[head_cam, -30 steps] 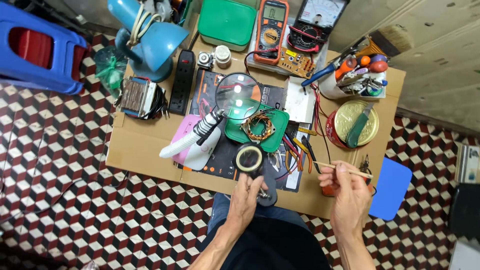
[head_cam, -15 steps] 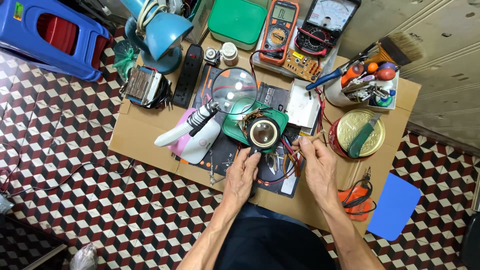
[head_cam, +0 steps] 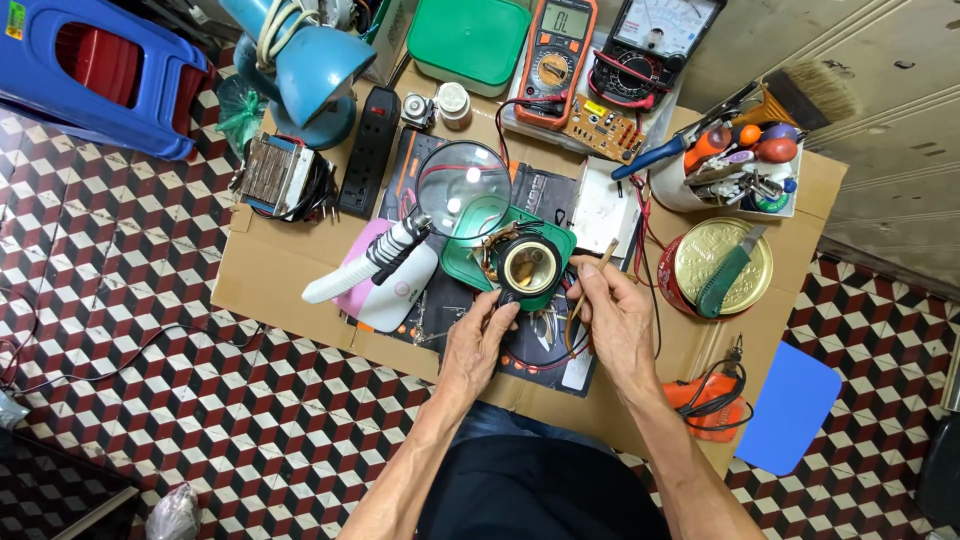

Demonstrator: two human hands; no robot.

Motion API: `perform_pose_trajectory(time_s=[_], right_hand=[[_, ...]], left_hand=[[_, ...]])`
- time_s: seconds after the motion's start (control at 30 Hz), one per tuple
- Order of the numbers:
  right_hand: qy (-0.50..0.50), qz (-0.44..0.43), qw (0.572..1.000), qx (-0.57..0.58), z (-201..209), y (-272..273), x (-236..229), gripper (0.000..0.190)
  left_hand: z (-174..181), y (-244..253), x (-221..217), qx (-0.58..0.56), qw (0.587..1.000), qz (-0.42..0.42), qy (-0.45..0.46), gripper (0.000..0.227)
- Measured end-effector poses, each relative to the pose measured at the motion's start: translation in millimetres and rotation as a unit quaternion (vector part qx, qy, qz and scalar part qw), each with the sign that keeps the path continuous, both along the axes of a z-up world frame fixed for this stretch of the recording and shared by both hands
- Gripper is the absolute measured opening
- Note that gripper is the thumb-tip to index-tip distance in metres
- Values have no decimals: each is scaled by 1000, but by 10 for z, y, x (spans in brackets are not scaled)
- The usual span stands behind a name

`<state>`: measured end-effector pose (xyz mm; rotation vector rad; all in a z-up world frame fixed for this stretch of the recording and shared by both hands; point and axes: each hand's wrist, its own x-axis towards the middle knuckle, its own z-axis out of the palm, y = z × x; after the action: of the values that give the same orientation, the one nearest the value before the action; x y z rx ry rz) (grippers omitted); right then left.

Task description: The person sits at a cluttered workbench and works on an electric motor stator with copper windings. They use a thin wooden stick to probe and separate winding wires, hold the stator under a magnifying lamp, apply tape, and turn the stator over to view and handle it from different sides.

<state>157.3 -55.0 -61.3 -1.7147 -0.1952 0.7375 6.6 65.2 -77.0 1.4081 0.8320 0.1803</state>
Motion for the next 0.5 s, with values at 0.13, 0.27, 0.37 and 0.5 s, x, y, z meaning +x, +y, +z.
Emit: perform_pose_trajectory(time_s=[0.13, 0.27, 0.37, 0.5], right_hand=[[-3, -13, 1000, -14, -40, -60, 20, 31], [-3, -20, 997, -74, -342, -307, 110, 32], [-5, -19, 990, -137, -764, -644, 221, 29], [36, -28, 993, -112, -1386, -1134, 292, 20]], left_hand=[[82, 0, -21, -9, 999, -9, 43, 35], [76, -48, -147, 27, 999, -3, 26, 34], [32, -114, -266, 26, 999, 24, 21, 35], [120, -205, -445, 4, 997, 66, 30, 39]])
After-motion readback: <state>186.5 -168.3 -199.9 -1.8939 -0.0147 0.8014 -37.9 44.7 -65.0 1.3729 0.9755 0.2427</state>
